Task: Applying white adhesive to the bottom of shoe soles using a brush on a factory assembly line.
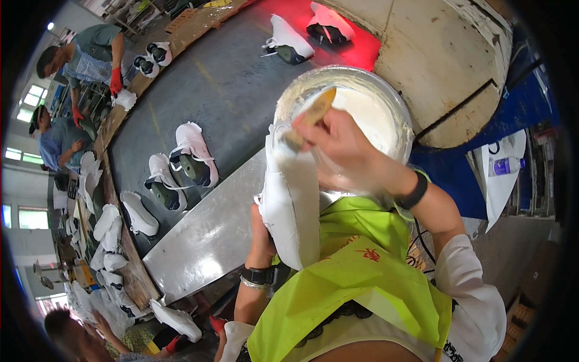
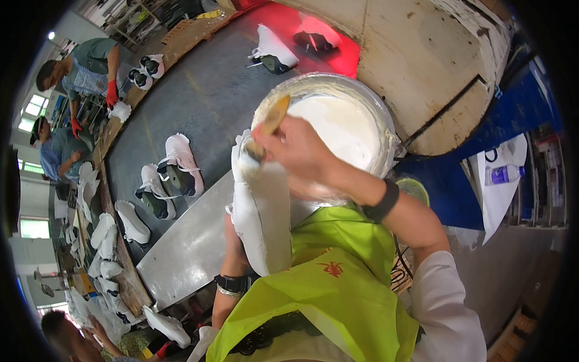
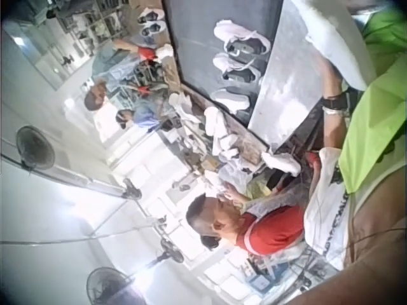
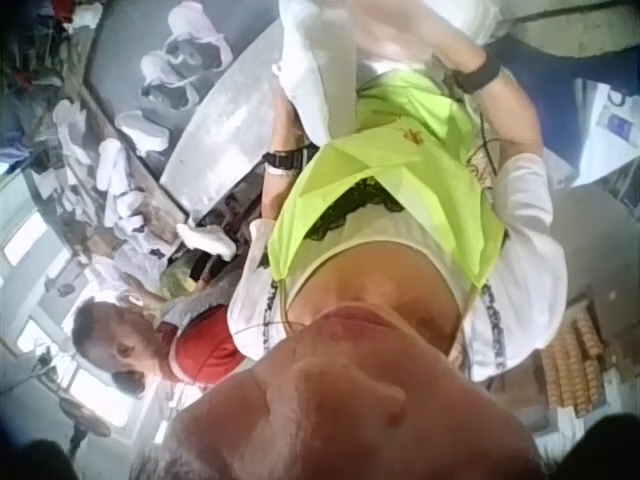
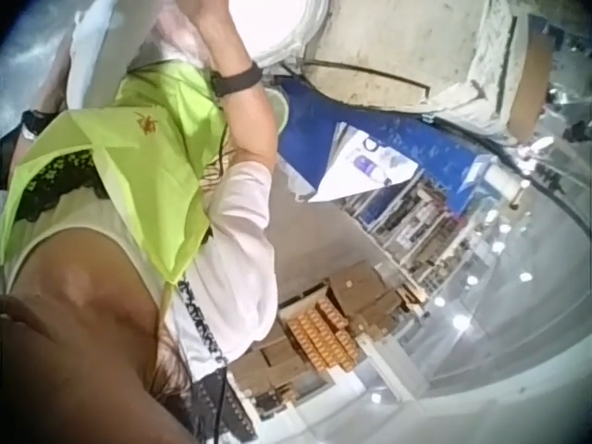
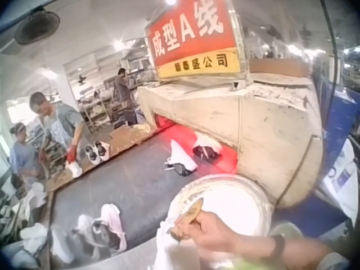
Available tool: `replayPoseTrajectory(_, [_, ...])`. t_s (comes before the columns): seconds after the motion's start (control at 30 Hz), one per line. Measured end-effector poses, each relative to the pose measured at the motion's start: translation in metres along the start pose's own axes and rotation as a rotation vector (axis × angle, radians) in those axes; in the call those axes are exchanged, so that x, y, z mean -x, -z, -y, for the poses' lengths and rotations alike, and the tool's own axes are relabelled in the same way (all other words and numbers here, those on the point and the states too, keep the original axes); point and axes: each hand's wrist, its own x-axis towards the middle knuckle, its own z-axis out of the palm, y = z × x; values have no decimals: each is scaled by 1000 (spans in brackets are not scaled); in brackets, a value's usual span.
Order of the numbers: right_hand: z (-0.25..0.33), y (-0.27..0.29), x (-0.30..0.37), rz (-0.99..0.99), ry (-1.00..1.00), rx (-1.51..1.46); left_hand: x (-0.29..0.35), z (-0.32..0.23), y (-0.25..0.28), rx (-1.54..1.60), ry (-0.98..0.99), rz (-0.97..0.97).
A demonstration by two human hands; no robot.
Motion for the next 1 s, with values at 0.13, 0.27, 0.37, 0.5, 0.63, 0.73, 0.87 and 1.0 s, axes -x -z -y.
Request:
replayPoseTrajectory(0.13, [-5,10,-29,-226,37,-24,2,-4,-4,-58,-37,-97])
replayPoseTrajectory(0.27, [-39,16,7,-267,-170,121,9,-12,-11,88,-104,-56])
replayPoseTrajectory(0.37, [-42,9,41,-243,-205,-100,9,-13,4,114,-104,-44])
replayPoseTrajectory(0.5, [-9,8,29,-303,159,285,13,-13,14,17,-97,-111])
replayPoseTrajectory(0.63, [-9,-1,-5,-322,190,8,24,-9,-3,109,-98,-41])
replayPoseTrajectory(0.73, [-5,-4,24,-197,-72,10,28,-10,-4,72,-155,-87])
replayPoseTrajectory(0.87, [-8,4,64,-90,-27,235,30,-11,5,98,-117,-61])
replayPoseTrajectory(1.0, [7,-2,30,-189,261,518,29,-12,1,56,-161,-93])
